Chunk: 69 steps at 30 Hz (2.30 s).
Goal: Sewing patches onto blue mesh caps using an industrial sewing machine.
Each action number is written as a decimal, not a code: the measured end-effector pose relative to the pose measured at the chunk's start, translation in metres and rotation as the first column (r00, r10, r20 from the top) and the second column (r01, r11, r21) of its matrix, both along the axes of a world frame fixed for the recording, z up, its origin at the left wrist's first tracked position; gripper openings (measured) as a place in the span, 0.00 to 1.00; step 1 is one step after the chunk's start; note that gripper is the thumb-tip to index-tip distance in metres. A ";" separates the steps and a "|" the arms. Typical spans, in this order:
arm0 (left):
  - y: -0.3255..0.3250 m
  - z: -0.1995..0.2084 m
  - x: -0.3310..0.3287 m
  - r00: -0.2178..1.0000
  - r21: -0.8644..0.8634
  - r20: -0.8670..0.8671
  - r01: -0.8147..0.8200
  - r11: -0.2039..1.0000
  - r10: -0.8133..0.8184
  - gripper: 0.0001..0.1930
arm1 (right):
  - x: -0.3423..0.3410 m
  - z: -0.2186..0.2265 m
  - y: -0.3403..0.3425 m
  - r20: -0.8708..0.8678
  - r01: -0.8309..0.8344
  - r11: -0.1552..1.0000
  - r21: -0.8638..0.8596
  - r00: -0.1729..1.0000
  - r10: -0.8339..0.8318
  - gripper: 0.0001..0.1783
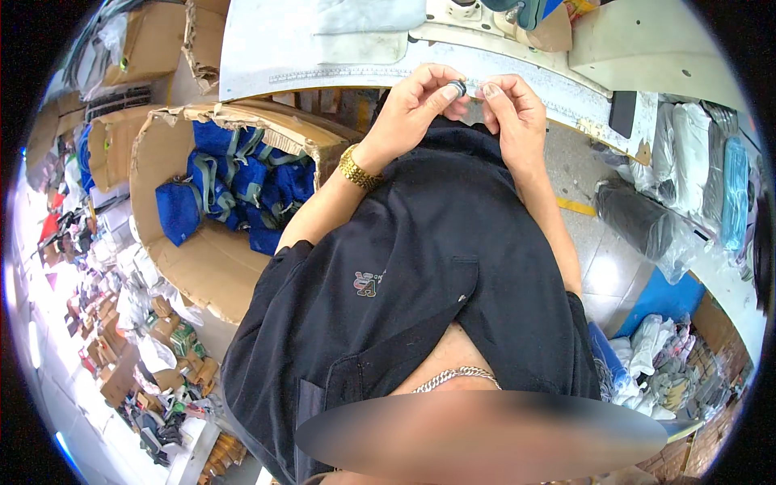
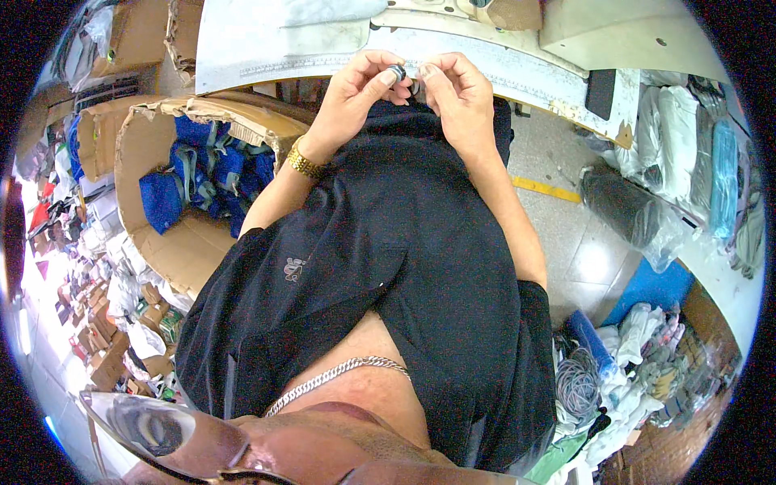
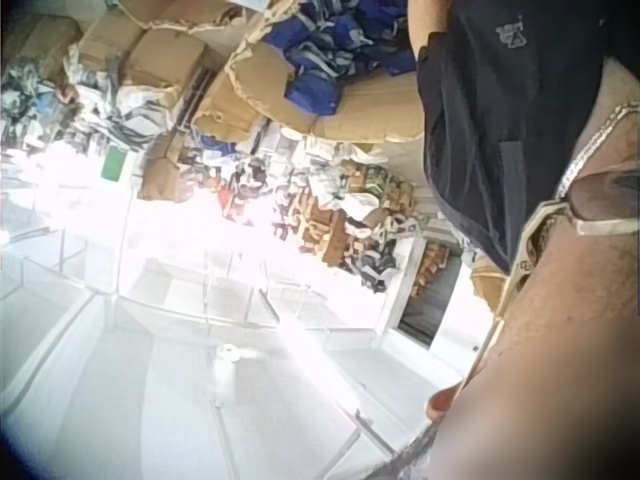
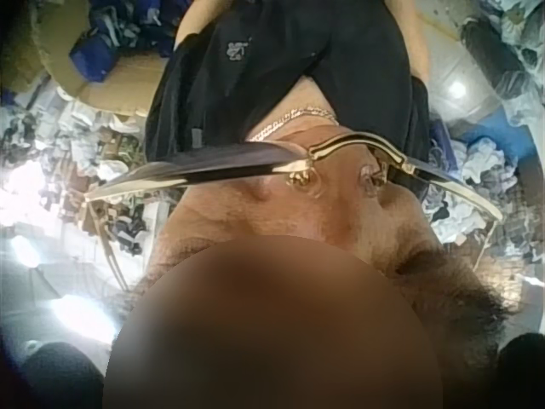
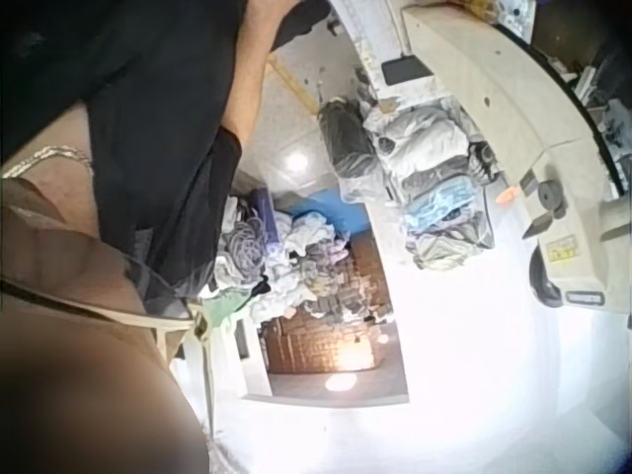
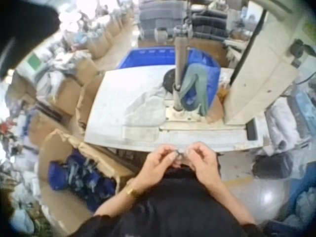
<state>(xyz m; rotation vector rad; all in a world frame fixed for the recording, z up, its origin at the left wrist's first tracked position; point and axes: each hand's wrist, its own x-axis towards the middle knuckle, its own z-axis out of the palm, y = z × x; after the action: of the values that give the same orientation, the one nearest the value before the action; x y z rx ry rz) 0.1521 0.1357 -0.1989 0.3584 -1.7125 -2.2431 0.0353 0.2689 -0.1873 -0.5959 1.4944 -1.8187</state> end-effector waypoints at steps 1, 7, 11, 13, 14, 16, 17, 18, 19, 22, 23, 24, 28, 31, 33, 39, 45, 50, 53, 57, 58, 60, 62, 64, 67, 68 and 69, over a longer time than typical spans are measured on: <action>0.000 0.000 0.000 1.000 0.023 0.013 -0.007 1.000 0.007 0.10 | 0.000 0.001 0.000 0.000 0.000 1.000 0.001 1.000 0.000 0.06; 0.001 0.007 0.001 0.999 0.216 0.028 0.028 0.976 -0.035 0.11 | -0.005 0.006 -0.002 0.371 -0.087 0.924 -0.372 0.899 0.234 0.07; -0.001 0.002 0.002 1.000 0.328 -0.013 0.027 0.944 -0.024 0.11 | 0.001 0.004 -0.001 0.344 -0.137 0.934 -0.330 0.904 0.255 0.08; -0.003 0.001 0.004 0.987 0.504 -0.145 0.130 0.854 -0.065 0.11 | 0.003 0.007 -0.001 0.276 -0.180 0.936 -0.303 0.923 0.267 0.08; -0.005 -0.002 0.004 0.988 0.504 -0.144 0.129 0.854 -0.064 0.11 | 0.003 0.007 -0.001 0.277 -0.181 0.936 -0.303 0.923 0.268 0.08; -0.007 -0.005 0.004 0.983 0.483 -0.160 0.162 0.860 -0.095 0.11 | 0.000 0.005 -0.001 0.275 -0.197 0.913 -0.359 0.912 0.304 0.08; -0.005 -0.005 0.004 0.983 0.484 -0.160 0.161 0.860 -0.094 0.11 | 0.000 0.005 -0.001 0.275 -0.197 0.913 -0.358 0.912 0.305 0.08; -0.003 0.000 0.004 0.988 0.442 -0.112 0.149 0.885 -0.110 0.11 | 0.000 0.005 -0.001 0.280 -0.189 0.918 -0.349 0.914 0.295 0.08; -0.001 0.003 0.004 0.990 0.398 -0.062 0.138 0.907 -0.124 0.12 | 0.000 0.005 -0.001 0.286 -0.181 0.923 -0.339 0.915 0.284 0.08; 0.001 0.004 0.002 0.988 0.378 -0.045 0.156 0.912 -0.150 0.12 | 0.001 0.007 -0.002 0.304 -0.204 0.909 -0.364 0.896 0.323 0.08; 0.000 0.004 0.003 0.988 0.378 -0.044 0.155 0.913 -0.150 0.12 | 0.001 0.006 -0.002 0.304 -0.204 0.909 -0.364 0.896 0.323 0.08; 0.000 0.003 0.003 0.986 0.416 -0.062 0.165 0.894 -0.154 0.12 | 0.001 0.006 -0.002 0.300 -0.210 0.911 -0.355 0.897 0.324 0.08; 0.004 0.002 0.001 0.992 0.393 -0.043 0.128 0.911 -0.121 0.11 | 0.003 0.008 -0.004 0.299 -0.197 0.925 -0.325 0.906 0.298 0.08; -0.003 -0.007 0.002 0.996 0.305 -0.054 0.088 0.948 -0.075 0.10 | 0.003 0.008 -0.003 0.246 -0.189 0.950 -0.249 0.936 0.250 0.08; 0.001 -0.003 0.002 0.997 0.302 -0.006 0.081 0.950 -0.083 0.10 | 0.001 0.008 -0.003 0.286 -0.199 0.945 -0.259 0.919 0.272 0.08; 0.007 -0.005 -0.005 0.998 0.388 -0.018 0.070 0.919 -0.068 0.13 | 0.004 0.012 -0.010 0.366 -0.150 0.917 -0.369 0.884 0.292 0.08; 0.012 -0.004 -0.005 0.999 0.181 0.040 -0.028 0.983 0.021 0.13 | 0.002 0.007 -0.009 0.433 -0.078 0.918 -0.390 0.864 0.258 0.07; 0.014 -0.005 -0.006 0.998 0.205 0.017 -0.069 0.976 0.067 0.12 | 0.002 0.004 -0.009 0.401 -0.122 0.947 -0.297 0.884 0.239 0.06; 0.018 -0.002 -0.008 0.998 0.278 0.048 -0.063 0.958 0.052 0.11 | 0.002 0.000 -0.008 0.382 -0.125 0.930 -0.345 0.887 0.261 0.06; 0.013 -0.005 -0.005 0.998 0.310 0.057 -0.002 0.951 -0.017 0.12 | 0.005 -0.001 -0.008 0.389 -0.094 0.928 -0.359 0.889 0.241 0.07; 0.013 -0.005 -0.005 0.998 0.307 0.068 -0.004 0.952 -0.017 0.12 | 0.006 -0.002 -0.008 0.386 -0.083 0.933 -0.351 0.895 0.224 0.07; 0.014 -0.002 -0.004 0.997 0.305 0.078 -0.008 0.952 -0.017 0.13 | 0.008 0.003 -0.008 0.372 -0.090 0.934 -0.346 0.900 0.225 0.07; 0.015 0.003 -0.003 0.992 0.289 0.124 -0.030 0.957 -0.006 0.12 | 0.010 0.004 -0.008 0.360 -0.098 0.935 -0.342 0.905 0.226 0.07; 0.016 0.002 -0.002 0.995 0.297 0.095 -0.041 0.954 0.014 0.12 | 0.011 0.003 -0.008 0.320 -0.109 0.934 -0.339 0.921 0.224 0.07; 0.017 -0.001 -0.002 0.997 0.312 0.057 -0.071 0.947 0.056 0.12 | 0.010 0.010 -0.008 0.280 -0.141 0.957 -0.252 0.936 0.212 0.06; 0.017 -0.002 -0.001 0.996 0.321 0.047 -0.087 0.943 0.075 0.12 | 0.010 0.008 -0.008 0.280 -0.146 0.956 -0.253 0.935 0.216 0.06; 0.014 -0.004 -0.001 0.996 0.317 0.044 -0.088 0.944 0.078 0.12 | 0.008 0.005 -0.007 0.212 -0.171 0.965 -0.196 0.954 0.212 0.06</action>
<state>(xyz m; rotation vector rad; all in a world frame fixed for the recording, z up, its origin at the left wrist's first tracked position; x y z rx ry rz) 0.1510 0.1501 -0.2025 0.5281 -1.3162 -2.4626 0.0430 0.2619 -0.1820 -0.5707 1.0906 -1.8091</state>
